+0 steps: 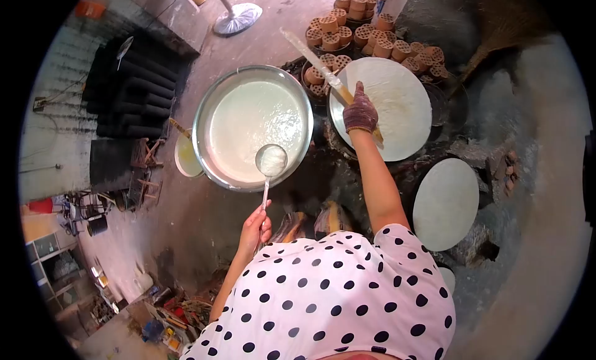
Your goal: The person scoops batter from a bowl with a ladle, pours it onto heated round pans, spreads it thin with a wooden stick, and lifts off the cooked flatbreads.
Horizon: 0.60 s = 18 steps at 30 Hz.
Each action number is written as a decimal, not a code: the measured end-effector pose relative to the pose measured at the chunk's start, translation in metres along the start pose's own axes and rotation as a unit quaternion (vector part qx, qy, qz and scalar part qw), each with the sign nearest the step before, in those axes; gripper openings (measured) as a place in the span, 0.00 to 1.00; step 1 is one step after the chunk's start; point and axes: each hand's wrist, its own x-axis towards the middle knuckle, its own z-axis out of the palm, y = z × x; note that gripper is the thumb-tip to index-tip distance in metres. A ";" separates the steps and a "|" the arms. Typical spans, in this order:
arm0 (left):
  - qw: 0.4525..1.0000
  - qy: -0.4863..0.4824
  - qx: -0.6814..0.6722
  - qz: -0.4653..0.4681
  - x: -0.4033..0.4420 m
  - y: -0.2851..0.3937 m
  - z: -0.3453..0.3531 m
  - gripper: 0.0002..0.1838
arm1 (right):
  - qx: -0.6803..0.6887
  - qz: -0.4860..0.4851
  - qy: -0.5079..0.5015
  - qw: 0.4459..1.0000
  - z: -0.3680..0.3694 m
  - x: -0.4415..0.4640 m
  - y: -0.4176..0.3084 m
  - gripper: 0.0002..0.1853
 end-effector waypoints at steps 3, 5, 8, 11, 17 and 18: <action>1.000 -0.021 0.019 -0.006 0.005 0.005 0.002 0.22 | 0.066 0.051 0.023 0.996 -0.023 0.001 0.029 0.32; 0.999 -0.037 0.033 -0.011 0.006 0.009 0.003 0.22 | 0.101 -0.051 0.294 0.949 -0.008 0.006 0.085 0.32; 0.994 -0.079 0.076 -0.023 0.013 0.017 0.009 0.23 | 0.205 -0.002 0.422 0.883 -0.077 -0.032 0.162 0.29; 0.980 -0.135 0.137 -0.045 0.009 0.013 0.024 0.24 | 0.585 0.104 0.464 0.657 -0.159 -0.138 0.216 0.27; 0.881 -0.329 0.323 -0.104 0.021 -0.004 0.038 0.22 | 0.470 0.184 0.708 0.494 -0.186 -0.458 0.336 0.31; 0.853 -0.359 0.359 -0.120 0.018 -0.010 0.045 0.22 | 0.445 0.234 0.739 0.448 -0.184 -0.525 0.341 0.31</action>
